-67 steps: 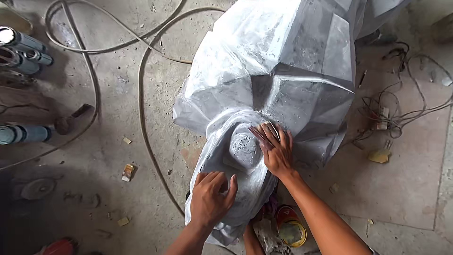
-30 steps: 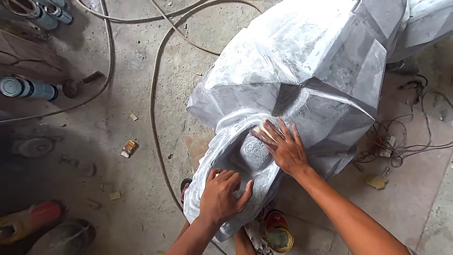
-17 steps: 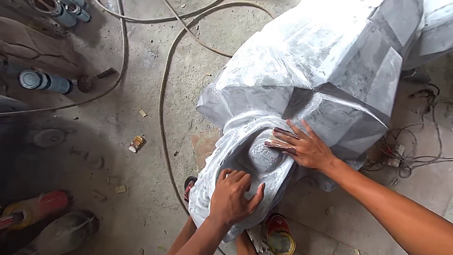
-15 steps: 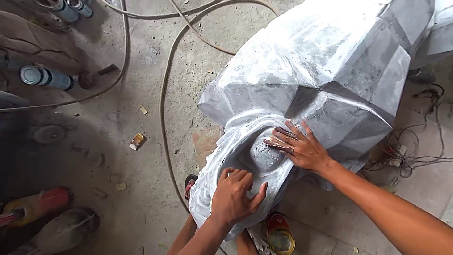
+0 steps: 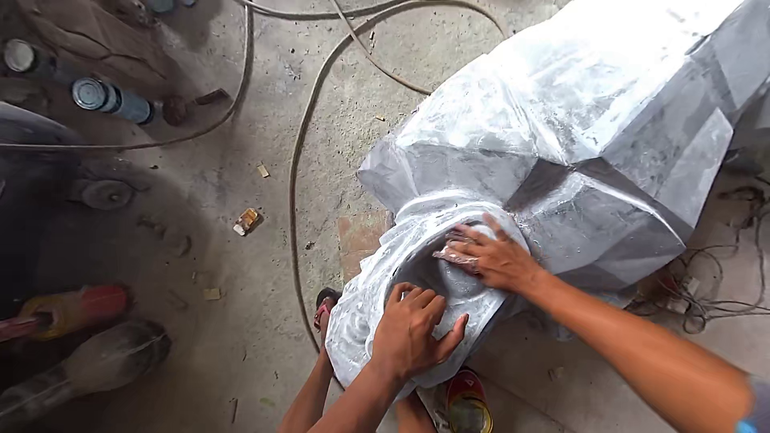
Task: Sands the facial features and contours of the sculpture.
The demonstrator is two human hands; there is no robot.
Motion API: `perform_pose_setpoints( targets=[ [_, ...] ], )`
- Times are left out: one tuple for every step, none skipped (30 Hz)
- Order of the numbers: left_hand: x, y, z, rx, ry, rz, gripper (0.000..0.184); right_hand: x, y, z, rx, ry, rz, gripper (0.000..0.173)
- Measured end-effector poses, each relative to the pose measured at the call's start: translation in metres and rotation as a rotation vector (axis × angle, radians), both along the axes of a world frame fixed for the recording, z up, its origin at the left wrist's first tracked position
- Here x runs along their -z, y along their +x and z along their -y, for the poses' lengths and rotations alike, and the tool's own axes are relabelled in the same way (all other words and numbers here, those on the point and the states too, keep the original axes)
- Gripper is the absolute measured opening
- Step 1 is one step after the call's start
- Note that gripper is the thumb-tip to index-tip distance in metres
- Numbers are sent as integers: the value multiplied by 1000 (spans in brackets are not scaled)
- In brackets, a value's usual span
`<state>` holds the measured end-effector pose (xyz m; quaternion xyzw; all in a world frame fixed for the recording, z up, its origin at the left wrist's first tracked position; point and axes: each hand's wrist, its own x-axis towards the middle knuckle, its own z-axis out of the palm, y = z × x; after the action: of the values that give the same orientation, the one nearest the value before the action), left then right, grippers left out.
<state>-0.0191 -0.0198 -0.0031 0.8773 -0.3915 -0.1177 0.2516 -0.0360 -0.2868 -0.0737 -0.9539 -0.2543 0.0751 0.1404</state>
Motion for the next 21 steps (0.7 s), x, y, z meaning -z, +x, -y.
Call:
perform_pose_setpoints(
  targets=[
    [0, 0, 1, 1, -6, 1, 47, 2, 5, -5, -33, -9, -14, 42],
    [0, 0, 1, 1, -9, 2, 47, 1, 9, -3, -54, -14, -23, 43],
    [1, 1, 1, -4, -12, 4, 47, -3, 10, 6, -55, -9, -22, 44],
    [1, 0, 1, -9, -13, 3, 48, -9, 4, 18, -22, -8, -24, 45],
    [1, -1, 0, -14, -14, -3, 48, -18, -10, 30, 29, -33, -35, 50],
    [1, -1, 0, -15, -18, -5, 48, -27, -31, 39, 91, -50, -38, 54],
    [2, -1, 0, -11, -23, -5, 48, -35, -58, 42, 151, -65, -47, 54],
    [2, -1, 1, -6, -27, -5, 48, -42, -90, 40, 202, -67, -68, 52],
    [2, -1, 1, 0, -29, -8, 48, -49, -122, 34, 234, -57, -114, 50],
    [2, -1, 1, 4, -33, -7, 48, -57, -147, 27, 257, -62, -145, 45],
    [3, 2, 2, 1, -43, 0, 48, -62, -160, 18, 296, -52, -146, 40],
    [4, 2, 1, -3, -52, 1, 48, -68, -166, 10, 375, -32, -129, 40],
    [4, 0, 0, -3, -56, -4, 47, -74, -166, 2, 506, 10, -98, 41],
    [4, -1, 1, -2, -59, -5, 47, -77, -157, -4, 664, 61, -46, 42],
    [5, 1, 1, 0, -62, 2, 47, -75, -143, -9, 809, 103, 20, 44],
    [5, 2, 1, 3, -63, 7, 46, -69, -130, -14, 928, 122, 77, 45],
    [5, 2, 1, 8, -62, 9, 46, -59, -119, -19, 1026, 133, 118, 47],
    [5, 3, 1, 16, -62, 7, 46, -45, -112, -26, 1107, 130, 147, 49],
    [5, 3, 1, 22, -63, 5, 46, -30, -109, -36, 1172, 103, 148, 50],
    [5, 4, 1, 29, -60, 3, 46, -15, -110, -50, 1227, 58, 126, 51],
    [5, 4, 1, 35, -58, 1, 46, -2, -115, -67, 1269, -1, 90, 54]
  ],
)
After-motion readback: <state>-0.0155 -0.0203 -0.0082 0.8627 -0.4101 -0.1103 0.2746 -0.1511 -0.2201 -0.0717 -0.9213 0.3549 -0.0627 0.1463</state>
